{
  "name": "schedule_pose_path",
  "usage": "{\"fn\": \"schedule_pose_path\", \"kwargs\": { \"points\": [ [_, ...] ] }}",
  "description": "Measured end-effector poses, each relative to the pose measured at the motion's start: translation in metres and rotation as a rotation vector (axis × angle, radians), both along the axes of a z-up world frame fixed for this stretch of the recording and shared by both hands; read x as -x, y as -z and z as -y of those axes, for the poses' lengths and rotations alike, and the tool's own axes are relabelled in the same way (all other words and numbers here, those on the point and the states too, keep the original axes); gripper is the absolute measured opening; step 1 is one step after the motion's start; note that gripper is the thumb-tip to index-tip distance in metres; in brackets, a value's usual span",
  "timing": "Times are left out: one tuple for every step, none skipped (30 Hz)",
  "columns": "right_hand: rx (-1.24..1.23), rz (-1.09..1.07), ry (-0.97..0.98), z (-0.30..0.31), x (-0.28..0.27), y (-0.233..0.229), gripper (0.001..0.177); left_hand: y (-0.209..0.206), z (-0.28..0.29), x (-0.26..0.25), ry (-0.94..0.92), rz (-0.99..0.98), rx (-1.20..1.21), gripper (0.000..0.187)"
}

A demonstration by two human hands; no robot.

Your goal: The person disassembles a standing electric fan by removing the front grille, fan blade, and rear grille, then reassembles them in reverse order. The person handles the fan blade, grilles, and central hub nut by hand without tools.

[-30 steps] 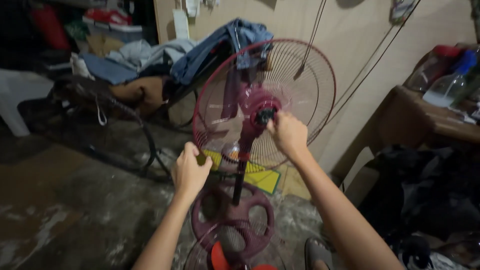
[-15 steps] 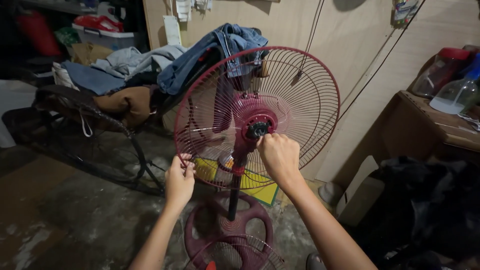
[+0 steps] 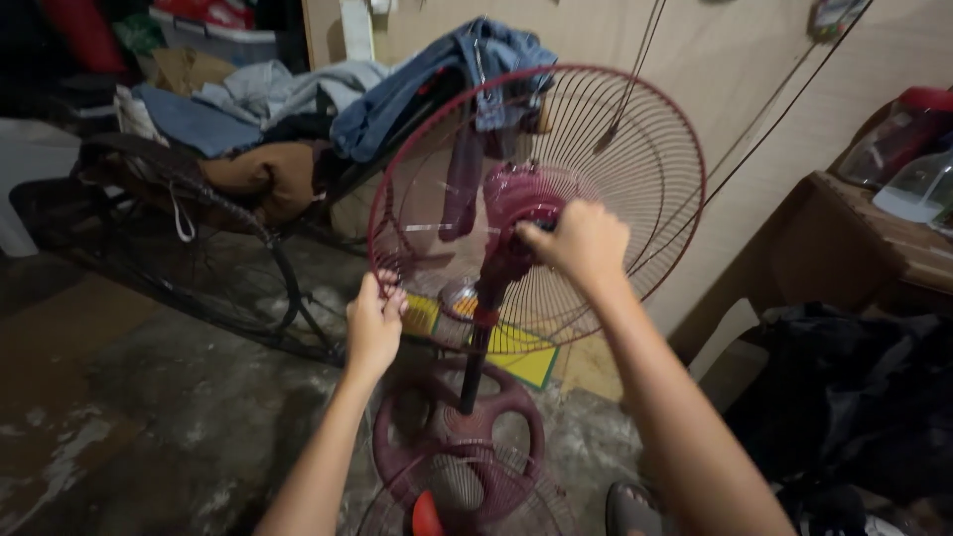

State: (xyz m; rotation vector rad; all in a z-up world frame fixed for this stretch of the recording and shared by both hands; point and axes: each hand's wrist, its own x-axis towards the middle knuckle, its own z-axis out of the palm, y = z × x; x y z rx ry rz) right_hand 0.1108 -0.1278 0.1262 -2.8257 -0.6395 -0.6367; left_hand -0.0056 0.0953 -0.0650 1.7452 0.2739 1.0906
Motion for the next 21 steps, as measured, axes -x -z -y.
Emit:
{"fn": "schedule_pose_path", "kwargs": {
  "points": [
    [0.013,-0.04,0.029,0.001,-0.008,-0.003,0.074,0.001,-0.002,-0.001,0.017,0.023,0.002,0.015],
    [-0.056,-0.053,0.017,0.002,-0.017,-0.004,0.072,0.003,-0.003,-0.001,0.021,0.022,0.013,0.015],
    [-0.128,-0.062,0.006,0.005,-0.027,-0.005,0.071,0.003,-0.005,-0.002,0.027,0.025,0.022,0.016],
    [-0.199,-0.07,-0.005,0.011,-0.036,-0.003,0.069,0.003,-0.005,-0.003,0.033,0.028,0.03,0.016],
    [-0.393,-0.184,-0.067,0.019,-0.045,0.001,0.062,0.002,-0.005,-0.004,0.03,0.023,0.037,0.016],
    [-0.587,-0.297,-0.131,0.031,-0.052,0.008,0.056,0.002,-0.005,-0.005,0.027,0.019,0.043,0.016],
    [-0.777,-0.415,-0.199,0.043,-0.058,0.018,0.05,0.002,-0.004,-0.004,0.02,0.012,0.051,0.016],
    [-0.845,-0.453,-0.245,0.054,-0.061,0.032,0.047,0.003,-0.003,-0.002,0.037,0.029,0.054,0.017],
    [-0.917,-0.488,-0.294,0.061,-0.062,0.047,0.044,0.003,-0.004,-0.001,0.052,0.05,0.053,0.017],
    [-0.953,-0.578,-0.268,0.063,-0.062,0.063,0.037,0.002,-0.004,-0.001,0.068,0.07,0.052,0.018],
    [-0.992,-0.665,-0.235,0.066,-0.061,0.076,0.032,0.0,-0.004,-0.002,0.06,0.051,0.062,0.018],
    [-0.999,-0.503,-0.227,0.065,-0.059,0.087,0.027,-0.001,-0.004,-0.003,0.052,0.033,0.073,0.018],
    [-1.0,-0.345,-0.213,0.056,-0.052,0.101,0.024,-0.001,-0.004,-0.004,0.045,0.01,0.087,0.017],
    [-0.996,-0.188,-0.197,0.044,-0.047,0.11,0.023,-0.001,-0.005,-0.006,0.048,0.023,0.083,0.017],
    [-0.982,-0.009,-0.269,0.033,-0.04,0.119,0.027,0.0,-0.004,-0.006,0.052,0.031,0.082,0.018],
    [-0.961,0.169,-0.341,0.021,-0.032,0.127,0.039,0.002,-0.004,-0.007,0.055,0.039,0.082,0.018],
    [-0.909,0.197,-0.366,0.009,-0.024,0.132,0.053,0.003,-0.004,-0.008,0.058,0.044,0.089,0.018],
    [-0.857,0.224,-0.391,0.0,-0.018,0.133,0.068,0.004,-0.003,-0.008,0.062,0.05,0.097,0.017],
    [-0.897,0.193,-0.405,-0.005,-0.015,0.132,0.067,0.004,-0.004,-0.009,0.065,0.058,0.102,0.017],
    [-0.936,0.163,-0.419,-0.008,-0.012,0.13,0.066,0.004,-0.003,-0.01,0.056,0.047,0.101,0.018],
    [-0.974,0.13,-0.435,-0.01,-0.01,0.128,0.066,0.004,-0.003,-0.011,0.046,0.036,0.103,0.018]
  ]
}}
